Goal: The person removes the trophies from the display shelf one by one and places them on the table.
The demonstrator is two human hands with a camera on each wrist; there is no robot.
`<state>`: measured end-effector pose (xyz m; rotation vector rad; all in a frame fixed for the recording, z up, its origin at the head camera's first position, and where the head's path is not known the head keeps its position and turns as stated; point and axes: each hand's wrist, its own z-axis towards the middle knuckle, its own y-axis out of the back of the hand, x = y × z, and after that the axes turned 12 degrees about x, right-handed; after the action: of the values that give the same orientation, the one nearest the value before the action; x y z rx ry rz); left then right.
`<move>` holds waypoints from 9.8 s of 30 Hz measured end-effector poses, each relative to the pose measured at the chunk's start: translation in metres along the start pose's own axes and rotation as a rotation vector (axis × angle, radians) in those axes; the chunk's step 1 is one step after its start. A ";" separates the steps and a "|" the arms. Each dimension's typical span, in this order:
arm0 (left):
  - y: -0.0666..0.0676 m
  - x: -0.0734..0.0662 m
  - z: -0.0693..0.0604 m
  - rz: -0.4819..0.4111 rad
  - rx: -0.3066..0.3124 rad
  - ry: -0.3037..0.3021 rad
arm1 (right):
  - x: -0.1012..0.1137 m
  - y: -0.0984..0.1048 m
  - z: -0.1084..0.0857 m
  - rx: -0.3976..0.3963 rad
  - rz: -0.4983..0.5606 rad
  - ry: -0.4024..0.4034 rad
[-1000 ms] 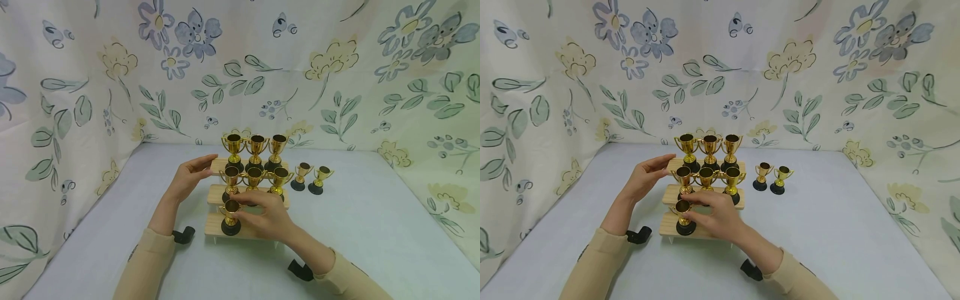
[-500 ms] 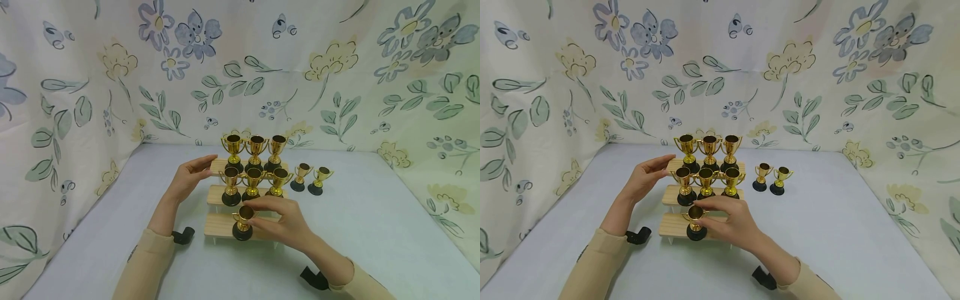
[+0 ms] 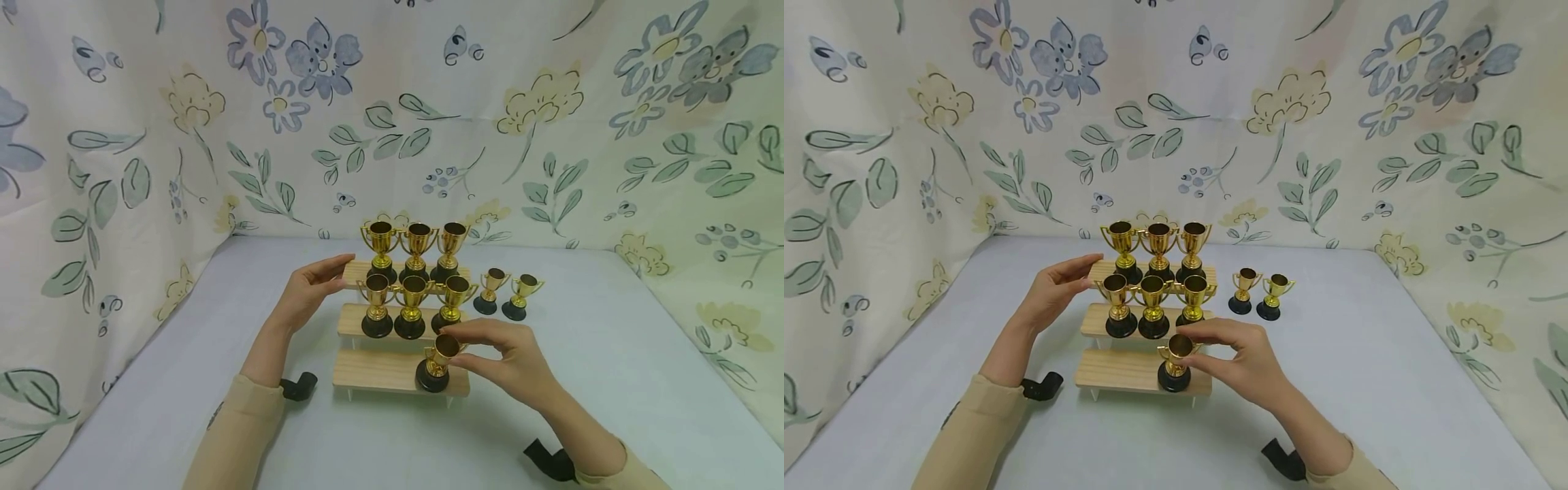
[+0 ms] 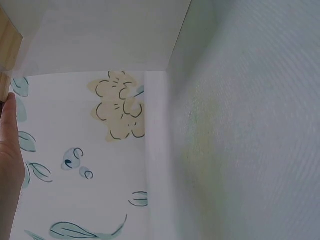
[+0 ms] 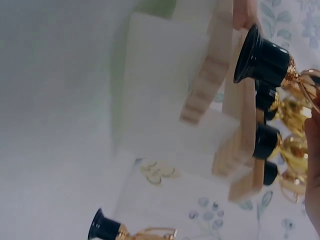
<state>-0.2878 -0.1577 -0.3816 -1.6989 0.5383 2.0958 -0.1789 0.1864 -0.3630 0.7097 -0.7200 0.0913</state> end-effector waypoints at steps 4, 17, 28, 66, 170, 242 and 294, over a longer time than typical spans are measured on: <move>0.000 0.000 0.000 0.000 0.001 -0.002 | -0.001 0.014 -0.007 0.021 0.043 -0.020; 0.002 0.002 0.000 -0.020 0.007 -0.029 | -0.011 0.050 -0.023 0.016 0.136 -0.021; 0.002 0.003 0.001 -0.019 0.006 -0.030 | -0.023 0.078 -0.038 -0.063 0.190 -0.137; 0.001 0.003 0.000 -0.027 0.008 -0.032 | -0.108 0.148 -0.086 -0.208 -0.076 -0.609; 0.001 0.001 -0.001 -0.037 -0.007 -0.018 | -0.042 0.071 0.025 -0.134 0.304 -0.168; 0.002 0.002 0.000 -0.005 -0.003 0.007 | -0.041 0.066 0.019 -0.141 0.250 -0.223; 0.001 0.002 0.000 -0.006 -0.003 -0.005 | -0.096 0.089 -0.017 -0.048 0.093 -0.565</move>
<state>-0.2891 -0.1583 -0.3833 -1.6944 0.5278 2.0970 -0.2694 0.2802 -0.3821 0.6594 -1.2917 -0.0461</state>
